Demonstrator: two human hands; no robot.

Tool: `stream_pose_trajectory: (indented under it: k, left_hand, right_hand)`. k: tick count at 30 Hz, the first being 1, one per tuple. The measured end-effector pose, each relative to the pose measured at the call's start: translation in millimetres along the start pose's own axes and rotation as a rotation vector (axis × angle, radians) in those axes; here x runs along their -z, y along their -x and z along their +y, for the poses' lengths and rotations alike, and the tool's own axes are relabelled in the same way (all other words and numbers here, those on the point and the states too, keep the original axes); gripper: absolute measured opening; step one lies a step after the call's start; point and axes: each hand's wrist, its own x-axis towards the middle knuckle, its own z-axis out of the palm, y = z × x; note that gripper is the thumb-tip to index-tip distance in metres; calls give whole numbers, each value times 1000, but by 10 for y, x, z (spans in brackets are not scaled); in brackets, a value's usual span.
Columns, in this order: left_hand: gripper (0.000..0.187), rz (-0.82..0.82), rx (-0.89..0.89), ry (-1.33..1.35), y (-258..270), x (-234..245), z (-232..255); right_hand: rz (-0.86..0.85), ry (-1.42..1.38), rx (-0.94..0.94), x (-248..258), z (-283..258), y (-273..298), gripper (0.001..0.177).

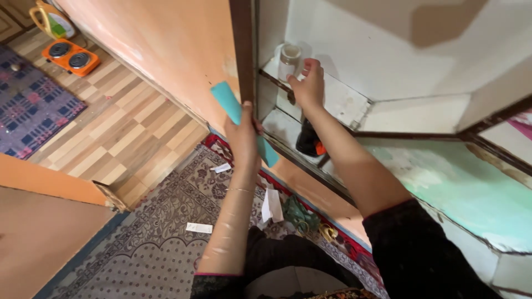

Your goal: The person organizes various items in a room, including a red plastic tool, a green cloth, a patterned bag, a pink basket, and a blue cloth. They move these items from the floor and window sill to a shelf and other locations.

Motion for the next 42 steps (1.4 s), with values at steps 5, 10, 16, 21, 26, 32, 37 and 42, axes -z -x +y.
stream_pose_trajectory:
  k: [5,10,16,21,26,32,37,42]
  left_hand:
    - [28,-142,184,5,-196,-108,-133]
    - [26,-180,257,-21,-497,-154,-296]
    - [21,-198,303,-56,-728,-295,-455]
    - [19,-259,311,-86,-821,-377,-540]
    - [18,-266,302,-99,-966,-321,-658]
    - [15,-226,326,-113,-1045,-193,-523]
    - [17,-191,335,-98,-1107,-95,-530]
    - [17,-165,348,-84,-1123,-68,-523]
  right_hand:
    - [-157,106,-83,-276,45,-232,99]
    - [-33,225,-119,-133,89,-266,68]
    - [548,422,-69,124,590,-216,83]
    - [610,617,283,12,8,-24,81]
    - [-150,372,328,-179,-498,-83,45]
    - [-295,532,162,-356,47,-407,31]
    - [-363,417,187,-384,402,-627,28]
    - [-378,221,95,-74,234,-470,22]
